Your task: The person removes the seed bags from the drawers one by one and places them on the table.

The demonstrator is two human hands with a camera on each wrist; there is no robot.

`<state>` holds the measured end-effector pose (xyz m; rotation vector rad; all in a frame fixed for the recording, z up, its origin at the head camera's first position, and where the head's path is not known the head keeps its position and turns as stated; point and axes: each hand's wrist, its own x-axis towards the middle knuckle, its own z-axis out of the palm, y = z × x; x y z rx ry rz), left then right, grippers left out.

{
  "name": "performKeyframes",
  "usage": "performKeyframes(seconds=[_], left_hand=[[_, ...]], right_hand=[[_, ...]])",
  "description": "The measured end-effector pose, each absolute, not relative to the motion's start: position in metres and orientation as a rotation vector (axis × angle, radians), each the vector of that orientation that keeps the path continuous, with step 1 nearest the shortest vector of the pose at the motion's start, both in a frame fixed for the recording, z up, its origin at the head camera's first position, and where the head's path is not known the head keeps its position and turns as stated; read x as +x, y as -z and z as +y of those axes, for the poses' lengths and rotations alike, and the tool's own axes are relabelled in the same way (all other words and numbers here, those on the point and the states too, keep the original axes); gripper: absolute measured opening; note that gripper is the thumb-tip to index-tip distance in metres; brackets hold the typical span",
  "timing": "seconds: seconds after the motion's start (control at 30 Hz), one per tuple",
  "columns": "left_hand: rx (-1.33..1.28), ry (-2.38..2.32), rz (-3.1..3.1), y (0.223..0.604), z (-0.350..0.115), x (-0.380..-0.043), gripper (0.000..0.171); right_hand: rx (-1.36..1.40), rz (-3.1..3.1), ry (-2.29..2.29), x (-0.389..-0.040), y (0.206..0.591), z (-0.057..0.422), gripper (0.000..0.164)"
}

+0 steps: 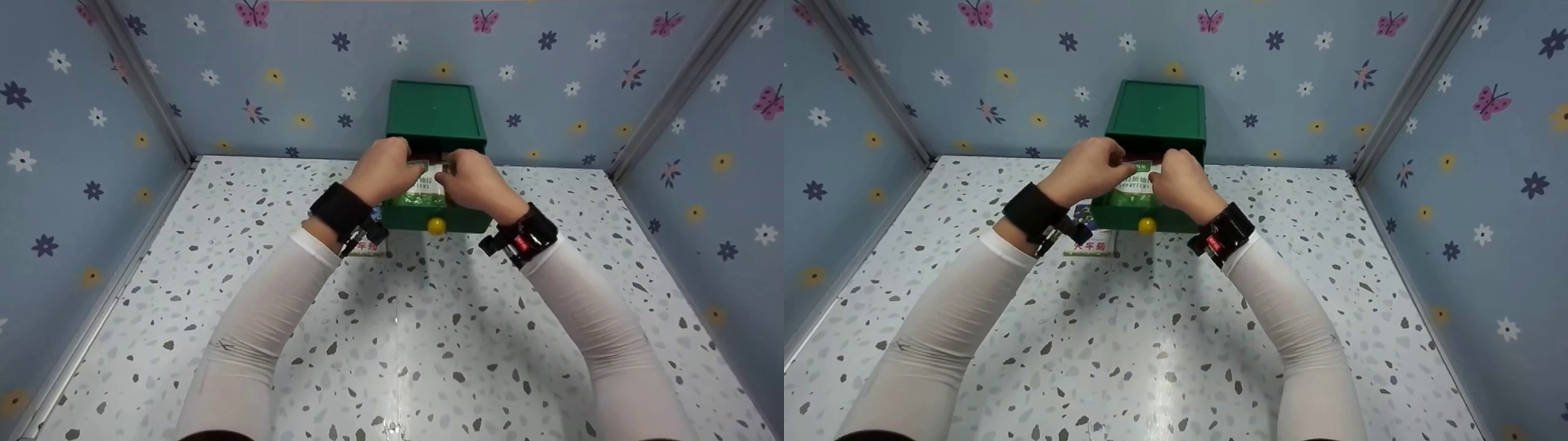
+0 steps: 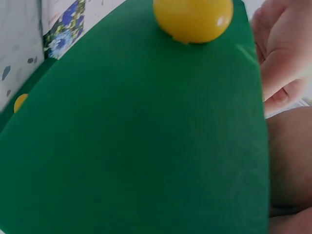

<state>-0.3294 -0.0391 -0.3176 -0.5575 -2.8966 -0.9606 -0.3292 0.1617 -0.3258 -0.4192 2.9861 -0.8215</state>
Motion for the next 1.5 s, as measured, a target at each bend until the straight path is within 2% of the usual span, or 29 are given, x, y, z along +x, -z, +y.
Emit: performKeyframes(seconds=[0.17, 0.37, 0.5, 0.6, 0.8, 1.1, 1.5], left_hand=[[-0.526, 0.905, -2.958, 0.316, -0.031, -0.331, 0.025], [-0.62, 0.709, -2.939, 0.32, -0.019, -0.33, 0.04], [-0.637, 0.589, -2.943, 0.324, -0.011, -0.33, 0.041], [-0.623, 0.527, -2.959, 0.326, -0.007, -0.331, 0.034], [-0.589, 0.467, -2.976, 0.326, -0.002, -0.333, 0.008], [-0.605, 0.412, -2.998, 0.326, -0.001, -0.334, 0.008], [-0.6, 0.407, -3.03, 0.327, 0.002, -0.335, 0.007]], right_hand=[[-0.408, 2.987, 0.712, -0.336, 0.327, 0.159, 0.035], [-0.387, 2.966, 0.613, -0.34, 0.33, 0.159, 0.048], [-0.401, 2.966, 0.546, -0.343, 0.332, 0.16, 0.054], [-0.41, 2.97, 0.518, -0.343, 0.331, 0.159, 0.053], [-0.45, 2.97, 0.503, -0.343, 0.33, 0.156, 0.053], [-0.46, 2.996, 0.517, -0.342, 0.331, 0.155, 0.043], [-0.474, 3.004, 0.449, -0.342, 0.334, 0.155, 0.042]])
